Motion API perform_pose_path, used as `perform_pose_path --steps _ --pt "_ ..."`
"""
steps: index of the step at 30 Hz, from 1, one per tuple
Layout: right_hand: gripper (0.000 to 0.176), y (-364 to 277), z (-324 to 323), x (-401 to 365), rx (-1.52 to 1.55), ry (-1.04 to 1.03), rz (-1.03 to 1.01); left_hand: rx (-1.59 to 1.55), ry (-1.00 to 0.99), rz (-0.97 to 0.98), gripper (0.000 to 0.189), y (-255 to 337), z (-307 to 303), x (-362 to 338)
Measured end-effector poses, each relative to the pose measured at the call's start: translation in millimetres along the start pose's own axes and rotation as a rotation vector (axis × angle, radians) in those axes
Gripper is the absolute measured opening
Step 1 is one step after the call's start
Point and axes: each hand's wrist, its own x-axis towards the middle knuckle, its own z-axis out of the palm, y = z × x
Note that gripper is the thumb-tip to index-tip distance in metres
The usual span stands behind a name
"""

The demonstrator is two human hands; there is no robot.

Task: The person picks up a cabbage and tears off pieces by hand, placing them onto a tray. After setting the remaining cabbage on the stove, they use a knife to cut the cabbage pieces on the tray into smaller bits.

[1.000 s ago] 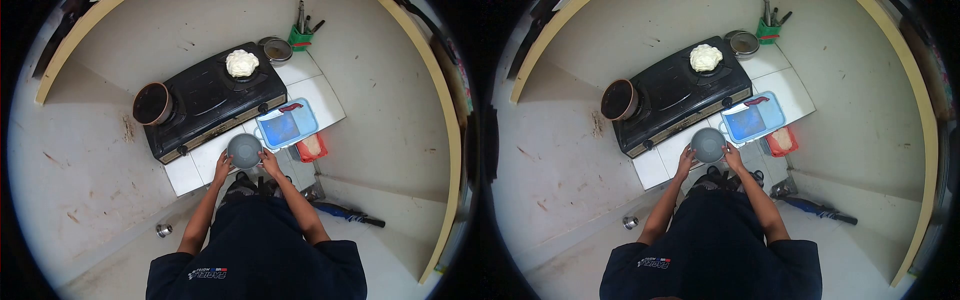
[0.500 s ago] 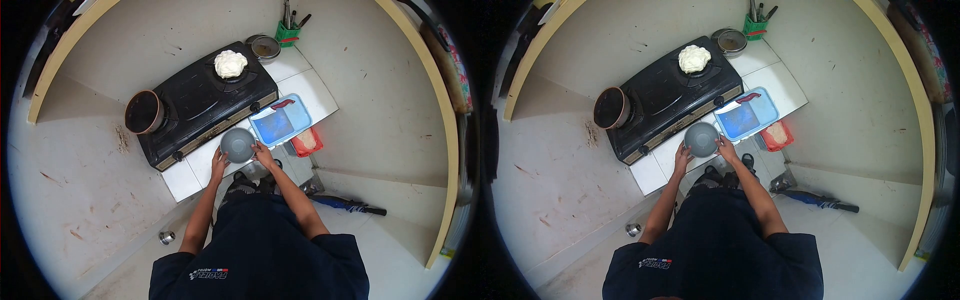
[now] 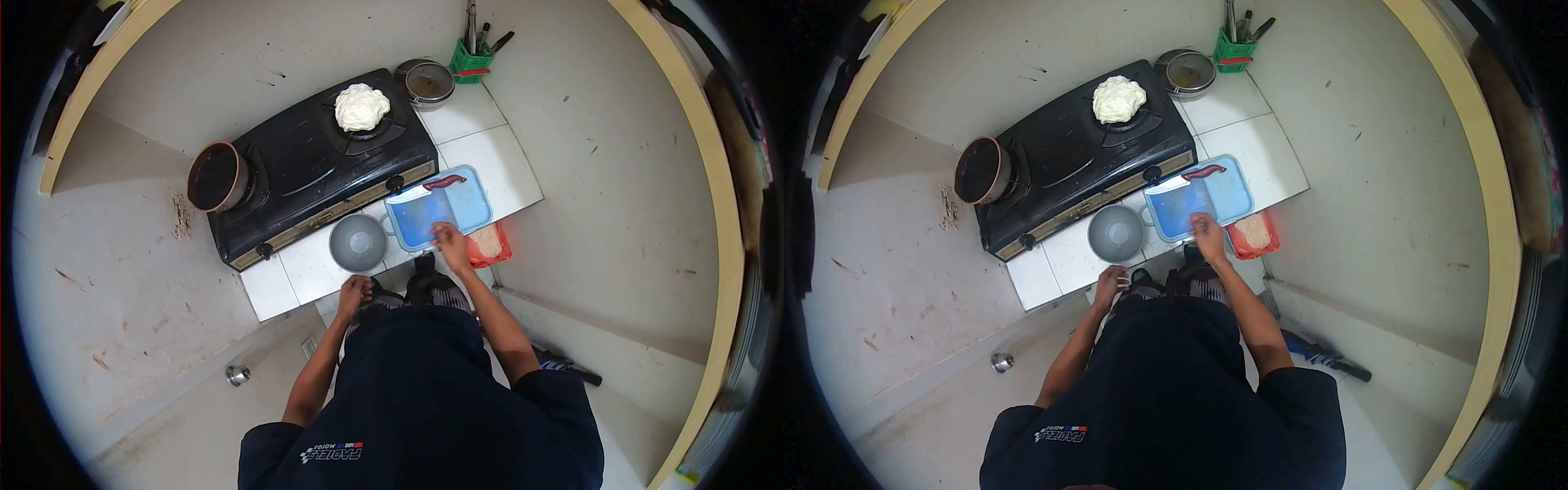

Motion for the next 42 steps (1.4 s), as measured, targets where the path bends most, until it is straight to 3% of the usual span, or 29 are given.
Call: perform_pose_path --steps 1,6,8,11,13,20,27,29,31,33,35,37,39,42 --pt "0.028 16 -23 13 -0.095 0.073 -0.067 0.022 -0.137 -0.034 0.031 1 8 -2" --pt "0.036 19 -112 50 -0.594 0.477 -0.232 -0.024 -0.176 0.017 0.035 -22 71 39" --pt "0.037 19 -129 60 -0.677 0.439 -0.198 -0.100 -0.106 0.051 0.052 -24 101 56" --pt "0.035 22 -146 70 -0.755 0.367 -0.180 -0.133 -0.016 0.059 0.061 -3 141 58" --pt "0.032 13 -150 74 -0.641 0.226 -0.074 -0.146 0.043 0.073 0.059 -9 153 63" --pt "0.032 7 -159 93 -0.677 0.184 -0.223 -0.050 0.131 0.103 0.049 -18 167 71" --pt "0.034 7 -171 99 -0.756 0.109 -0.277 -0.088 0.211 0.177 0.053 -24 170 68" --pt "0.032 7 -174 100 -0.653 0.063 -0.288 -0.020 0.189 0.131 0.054 -14 167 62" --pt "0.031 17 -176 104 -0.671 0.073 -0.307 0.043 0.167 0.086 0.054 11 162 47" --pt "0.030 15 -174 105 -0.693 0.084 -0.326 0.181 0.016 -0.075 0.052 51 149 30" --pt "0.027 0 -167 102 -0.638 0.145 -0.225 0.144 -0.075 -0.153 0.045 88 129 24" --pt "0.026 -6 -161 105 -0.655 0.186 -0.311 0.156 -0.198 0.161 0.039 114 108 24" --pt "0.026 -18 -154 105 -0.674 0.235 -0.395 0.096 -0.166 0.312 0.035 150 90 26" --pt "0.025 -57 -125 114 -0.602 0.250 -0.425 0.012 -0.111 0.351 0.038 210 61 45"
